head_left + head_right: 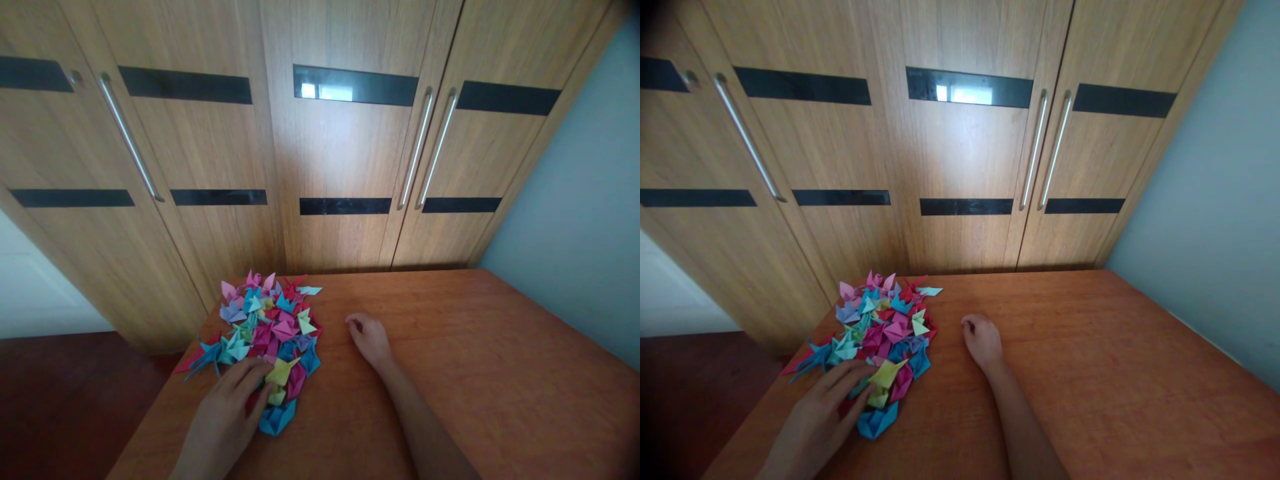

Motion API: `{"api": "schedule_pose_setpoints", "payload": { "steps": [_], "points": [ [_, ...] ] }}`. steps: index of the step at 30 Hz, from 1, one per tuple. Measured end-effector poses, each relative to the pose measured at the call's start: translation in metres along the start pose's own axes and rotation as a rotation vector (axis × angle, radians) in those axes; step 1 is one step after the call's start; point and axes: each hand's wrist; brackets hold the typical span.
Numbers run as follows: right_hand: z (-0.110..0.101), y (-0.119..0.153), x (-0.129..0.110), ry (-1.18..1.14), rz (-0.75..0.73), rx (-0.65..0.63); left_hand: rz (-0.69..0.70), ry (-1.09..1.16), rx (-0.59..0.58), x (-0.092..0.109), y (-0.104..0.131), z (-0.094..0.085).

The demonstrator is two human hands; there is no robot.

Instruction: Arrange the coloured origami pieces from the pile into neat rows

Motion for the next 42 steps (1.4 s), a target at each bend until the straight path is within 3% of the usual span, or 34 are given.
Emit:
{"api": "schedule_pose_setpoints", "payload": {
  "steps": [4,7,10,13,18,23,30,34,36,39,42],
  "points": [
    [0.0,0.0,0.001,-0.016,0.015,-0.006,0.008,0.019,-0.006,-0.001,-0.001,0.004],
    [-0.001,-0.002,0.0,-0.103,0.042,-0.008,0.009,0.06,0.066,0.001,-0.006,0.003],
    [-0.008,-0.001,-0.009,-0.391,0.125,-0.03,-0.036,0.131,0.187,0.009,-0.023,-0.001],
    [-0.019,0.003,-0.026,-0.756,0.223,-0.139,-0.13,0.243,0.211,0.022,-0.049,0.0],
    [-0.028,0.01,-0.046,-1.029,0.25,-0.254,-0.201,0.413,0.107,0.046,-0.082,0.023],
    [-0.025,0.006,-0.042,-0.919,0.256,-0.219,-0.255,0.573,0.003,0.057,-0.088,0.047],
    [-0.018,0.003,-0.031,-0.893,0.34,-0.196,-0.388,0.908,-0.272,0.06,-0.089,0.045],
    [-0.015,0.001,-0.028,-0.946,0.396,-0.199,-0.302,0.811,-0.29,0.061,-0.096,0.042],
    [-0.016,-0.001,-0.023,-0.979,0.425,-0.14,-0.224,0.727,-0.254,0.061,-0.105,0.044],
    [-0.017,-0.007,-0.01,-0.908,0.459,0.069,-0.055,0.551,-0.181,0.056,-0.128,0.055],
    [-0.015,-0.012,0.005,-0.64,0.423,0.258,0.114,0.316,-0.177,0.048,-0.159,0.079]
  ]
}}
Point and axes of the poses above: each hand's wrist, its own y-axis away from the middle knuckle, its own z-axis out of the palm, x = y × z, and after that the axes turned 7 degrees about x, right-handed
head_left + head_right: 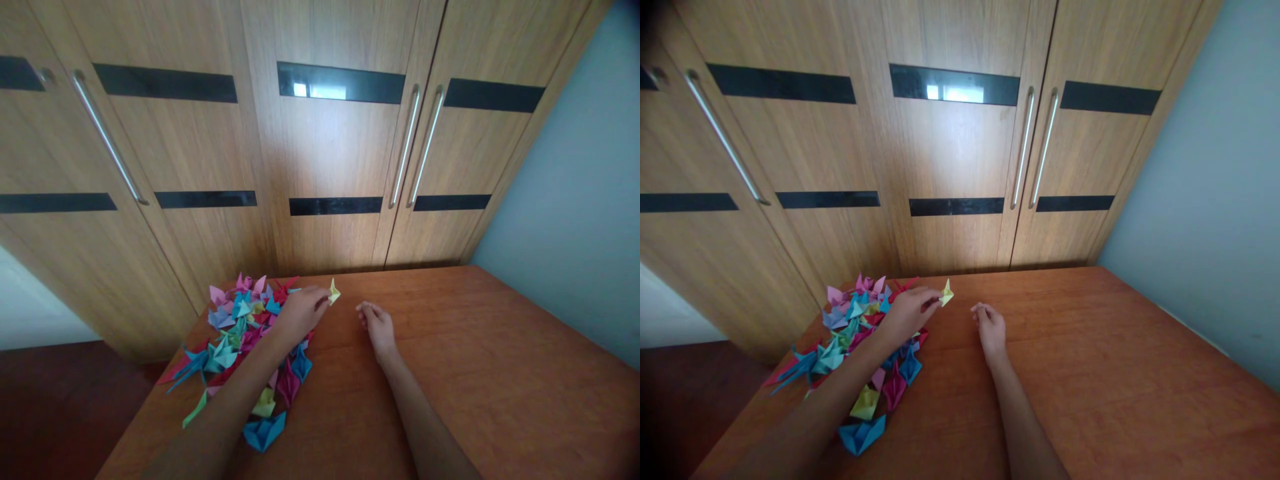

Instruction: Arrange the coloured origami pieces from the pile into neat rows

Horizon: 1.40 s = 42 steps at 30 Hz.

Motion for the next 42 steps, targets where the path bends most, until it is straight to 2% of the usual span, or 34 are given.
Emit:
{"api": "schedule_pose_setpoints", "payload": {
  "steps": [2,7,11,16,27,38,42],
  "points": [
    [0.0,-0.003,0.005,0.172,-0.109,0.028,-0.009,-0.141,-0.062,-0.014,-0.022,0.013],
    [0.005,0.001,0.006,0.522,-0.264,-0.087,-0.069,-0.245,-0.142,-0.043,-0.058,0.05],
    [0.006,0.004,0.002,0.609,-0.294,-0.096,-0.118,-0.278,-0.175,-0.058,-0.069,0.071],
    [0.006,0.004,0.0,0.655,-0.289,-0.1,-0.157,-0.31,-0.227,-0.066,-0.074,0.086],
    [0.008,0.004,0.0,0.718,-0.299,-0.107,-0.194,-0.352,-0.269,-0.068,-0.07,0.093],
    [0.007,0.006,-0.003,0.736,-0.298,-0.118,-0.269,-0.422,-0.245,-0.055,-0.066,0.079],
    [0.007,0.006,-0.003,0.743,-0.303,-0.123,-0.287,-0.467,-0.269,-0.053,-0.06,0.076]
  ]
}}
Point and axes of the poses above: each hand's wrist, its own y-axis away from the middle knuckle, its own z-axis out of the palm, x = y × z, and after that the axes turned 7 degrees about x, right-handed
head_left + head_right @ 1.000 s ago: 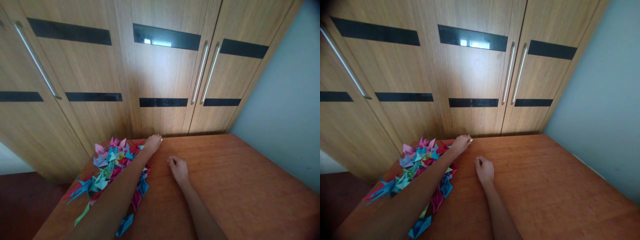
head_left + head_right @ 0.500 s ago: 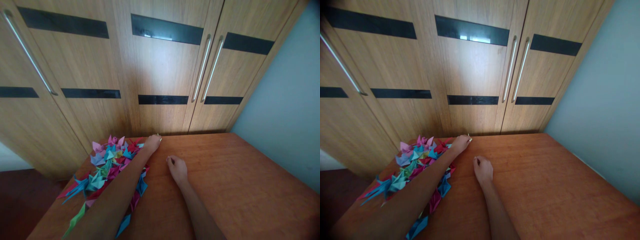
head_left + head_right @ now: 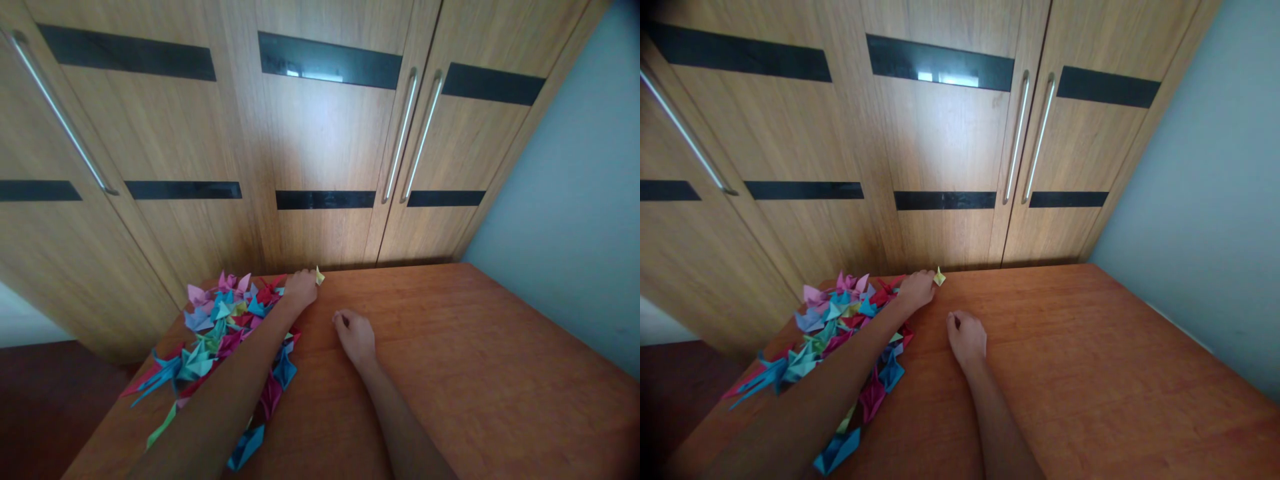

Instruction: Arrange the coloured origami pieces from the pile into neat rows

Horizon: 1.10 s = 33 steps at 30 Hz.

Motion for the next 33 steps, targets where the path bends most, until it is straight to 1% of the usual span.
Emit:
{"api": "schedule_pose_setpoints", "payload": {
  "steps": [4,9,15,18,20,22,24,26,27,30,33],
  "points": [
    [0.0,0.001,0.0,0.013,-0.019,0.007,-0.027,-0.054,-0.059,-0.004,0.007,-0.001],
    [-0.001,0.001,-0.001,0.033,-0.008,-0.003,-0.028,-0.102,-0.1,-0.008,0.015,-0.01],
    [-0.001,0.001,-0.001,0.042,0.015,-0.021,0.016,-0.111,-0.097,-0.005,0.026,-0.023],
    [-0.001,0.001,-0.002,0.041,0.019,-0.026,0.068,-0.089,-0.07,0.002,0.036,-0.035],
    [-0.001,0.001,-0.002,0.048,0.023,-0.031,0.105,-0.07,-0.039,0.007,0.047,-0.047],
    [-0.001,0.002,-0.003,0.059,0.017,-0.037,0.135,-0.044,0.008,0.011,0.063,-0.06],
    [-0.002,0.003,-0.003,0.075,0.004,-0.049,0.16,0.016,0.065,0.01,0.085,-0.074],
    [-0.002,0.004,-0.003,0.092,-0.013,-0.063,0.166,0.12,0.112,0.004,0.112,-0.086],
    [-0.002,0.005,-0.003,0.099,-0.023,-0.069,0.145,0.167,0.145,-0.001,0.126,-0.091],
    [-0.001,0.007,-0.002,0.1,-0.047,-0.081,0.075,0.27,0.23,-0.019,0.174,-0.099],
    [-0.001,0.008,-0.001,0.089,-0.056,-0.087,-0.003,0.301,0.288,-0.038,0.22,-0.098]
  ]
}}
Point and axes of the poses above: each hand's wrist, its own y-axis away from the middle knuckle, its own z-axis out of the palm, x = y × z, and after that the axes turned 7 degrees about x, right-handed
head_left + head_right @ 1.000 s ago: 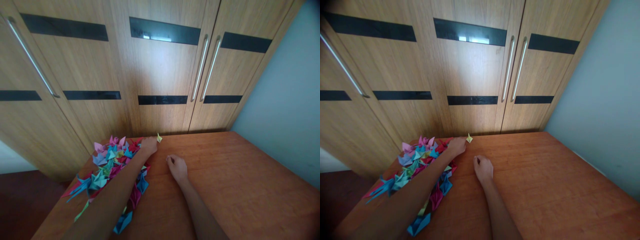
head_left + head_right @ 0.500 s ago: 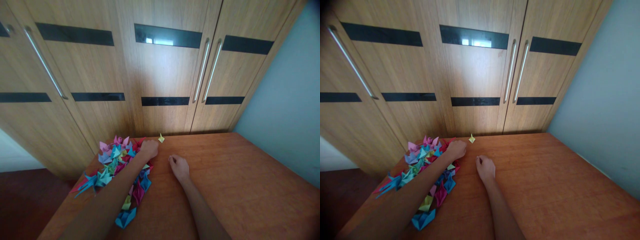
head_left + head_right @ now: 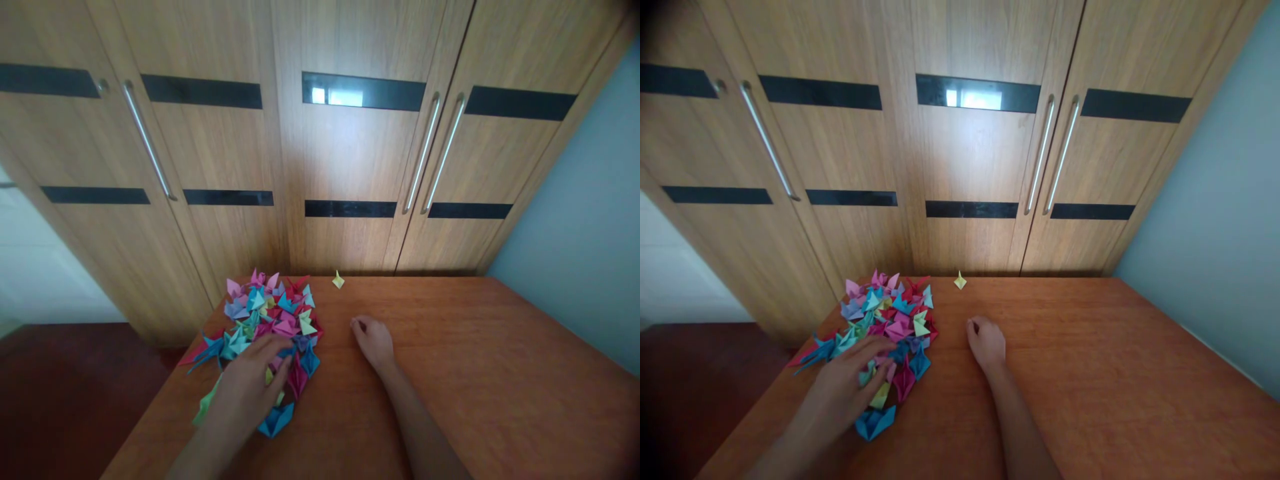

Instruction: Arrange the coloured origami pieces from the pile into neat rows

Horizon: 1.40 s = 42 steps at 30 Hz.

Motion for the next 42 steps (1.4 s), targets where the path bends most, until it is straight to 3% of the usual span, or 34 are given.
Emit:
{"api": "schedule_pose_setpoints", "payload": {
  "steps": [4,8,14,20,27,31,36,39,42],
  "points": [
    [0.002,0.001,0.002,-0.018,-0.01,0.002,-0.029,-0.028,0.071,-0.016,0.05,-0.008],
    [0.003,0.003,0.003,-0.027,-0.038,0.013,-0.038,-0.118,0.098,-0.024,0.08,0.0],
    [0.004,0.003,0.005,-0.046,-0.068,0.016,-0.031,-0.158,0.034,-0.027,0.09,0.009],
    [0.003,0.003,0.003,-0.045,-0.06,0.009,-0.06,-0.001,0.017,-0.022,0.087,0.004],
    [0.001,0.003,0.002,-0.09,-0.026,-0.002,-0.19,0.212,0.067,-0.012,0.058,-0.009],
    [0.001,0.002,-0.002,-0.379,0.021,-0.021,-0.173,0.266,0.137,-0.002,0.022,-0.007],
    [-0.01,0.007,-0.021,-0.939,0.095,-0.189,-0.144,0.357,0.199,0.009,-0.024,0.018],
    [-0.017,0.011,-0.031,-1.084,0.091,-0.228,-0.145,0.394,0.211,0.013,-0.044,0.039],
    [-0.018,0.011,-0.032,-1.103,0.104,-0.177,-0.147,0.425,0.207,0.016,-0.058,0.055]
  ]
}}
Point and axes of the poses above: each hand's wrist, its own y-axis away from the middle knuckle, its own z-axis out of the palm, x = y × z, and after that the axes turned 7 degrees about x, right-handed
